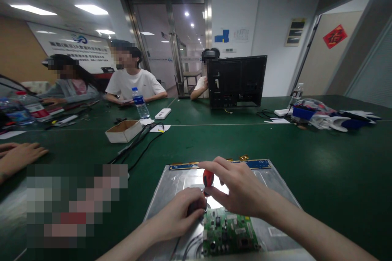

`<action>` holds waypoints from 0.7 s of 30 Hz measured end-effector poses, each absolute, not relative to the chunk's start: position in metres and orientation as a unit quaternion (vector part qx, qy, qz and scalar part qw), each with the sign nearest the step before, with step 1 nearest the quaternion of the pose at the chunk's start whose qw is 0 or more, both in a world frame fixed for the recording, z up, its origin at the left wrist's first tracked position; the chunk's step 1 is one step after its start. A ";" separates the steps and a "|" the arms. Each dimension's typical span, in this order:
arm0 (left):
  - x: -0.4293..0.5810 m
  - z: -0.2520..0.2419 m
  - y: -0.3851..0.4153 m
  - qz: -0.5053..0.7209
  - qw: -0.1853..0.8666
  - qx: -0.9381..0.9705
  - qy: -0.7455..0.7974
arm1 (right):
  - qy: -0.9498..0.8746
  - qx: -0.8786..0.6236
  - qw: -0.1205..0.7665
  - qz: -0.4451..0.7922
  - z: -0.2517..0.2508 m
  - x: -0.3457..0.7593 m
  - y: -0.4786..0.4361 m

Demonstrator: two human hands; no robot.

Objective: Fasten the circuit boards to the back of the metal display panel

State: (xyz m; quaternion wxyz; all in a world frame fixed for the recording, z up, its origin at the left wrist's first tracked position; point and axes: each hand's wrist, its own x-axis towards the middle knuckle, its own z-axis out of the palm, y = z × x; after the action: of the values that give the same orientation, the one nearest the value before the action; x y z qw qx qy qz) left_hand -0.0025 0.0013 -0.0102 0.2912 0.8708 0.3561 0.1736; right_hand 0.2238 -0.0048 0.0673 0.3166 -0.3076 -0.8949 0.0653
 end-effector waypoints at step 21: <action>-0.002 -0.011 0.001 0.180 0.297 0.867 0.358 | -0.897 -0.283 0.334 0.061 0.069 0.223 -0.005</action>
State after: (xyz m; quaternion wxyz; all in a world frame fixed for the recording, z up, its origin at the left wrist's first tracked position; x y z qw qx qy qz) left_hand -0.0025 0.0011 -0.0114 0.2970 0.8666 0.3581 0.1803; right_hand 0.2230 -0.0048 0.0691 0.3343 -0.2834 -0.8968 0.0610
